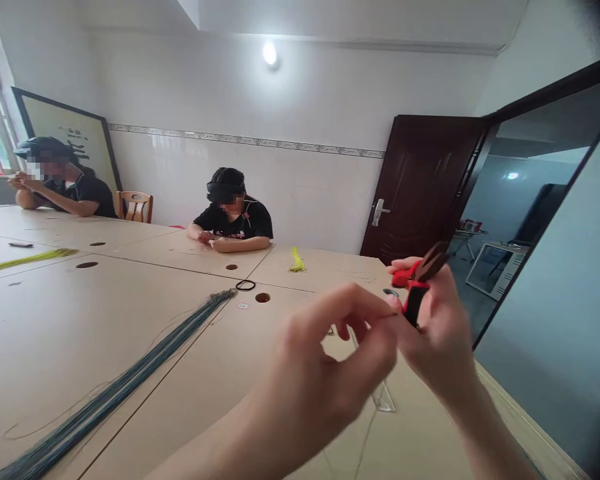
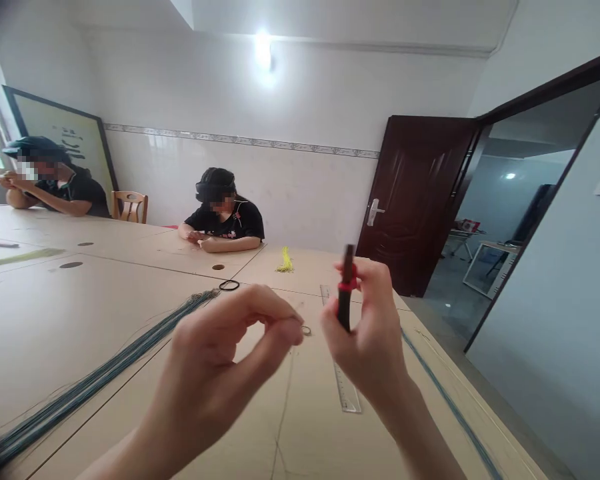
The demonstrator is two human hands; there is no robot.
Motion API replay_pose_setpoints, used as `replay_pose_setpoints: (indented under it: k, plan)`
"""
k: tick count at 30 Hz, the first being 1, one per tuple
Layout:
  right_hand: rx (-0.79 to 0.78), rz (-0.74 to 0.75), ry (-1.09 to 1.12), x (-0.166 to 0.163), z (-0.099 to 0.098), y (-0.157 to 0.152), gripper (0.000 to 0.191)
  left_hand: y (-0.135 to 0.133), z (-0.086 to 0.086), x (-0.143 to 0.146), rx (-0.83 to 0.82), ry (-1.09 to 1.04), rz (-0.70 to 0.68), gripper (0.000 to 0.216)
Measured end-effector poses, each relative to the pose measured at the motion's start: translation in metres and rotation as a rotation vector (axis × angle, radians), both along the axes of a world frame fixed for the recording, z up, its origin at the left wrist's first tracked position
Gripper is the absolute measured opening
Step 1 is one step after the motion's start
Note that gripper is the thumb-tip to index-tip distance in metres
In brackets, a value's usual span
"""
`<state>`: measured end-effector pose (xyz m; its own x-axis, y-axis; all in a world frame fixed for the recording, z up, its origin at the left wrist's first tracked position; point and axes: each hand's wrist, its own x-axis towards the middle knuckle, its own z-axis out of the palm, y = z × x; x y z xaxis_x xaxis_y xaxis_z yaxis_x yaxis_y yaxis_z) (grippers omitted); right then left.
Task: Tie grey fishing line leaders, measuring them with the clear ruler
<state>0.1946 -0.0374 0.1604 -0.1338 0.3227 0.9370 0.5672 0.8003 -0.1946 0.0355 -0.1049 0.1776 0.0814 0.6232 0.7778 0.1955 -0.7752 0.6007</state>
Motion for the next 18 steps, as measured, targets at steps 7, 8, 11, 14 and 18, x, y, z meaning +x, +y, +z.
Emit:
replay_pose_setpoints:
  k: [7,8,11,14,18]
  plan:
    - [0.176,0.062,-0.285,0.038,0.02,-0.046,0.033,0.006,0.0,0.006,-0.01,-0.063,0.05,0.014]
    - [0.196,0.066,-0.316,0.041,0.021,-0.047,0.03,0.006,0.0,0.006,0.006,-0.059,0.056,0.014]
    - [0.225,-0.007,-0.36,0.047,0.02,-0.046,0.025,0.004,-0.003,0.005,0.046,-0.023,0.078,0.013]
    - [0.26,-0.116,-0.369,0.049,0.02,-0.043,0.024,0.001,-0.006,0.006,0.057,0.024,0.106,0.013]
    - [0.267,-0.124,-0.384,0.05,0.022,-0.042,0.028,-0.002,-0.009,0.008,0.065,0.055,0.124,0.015]
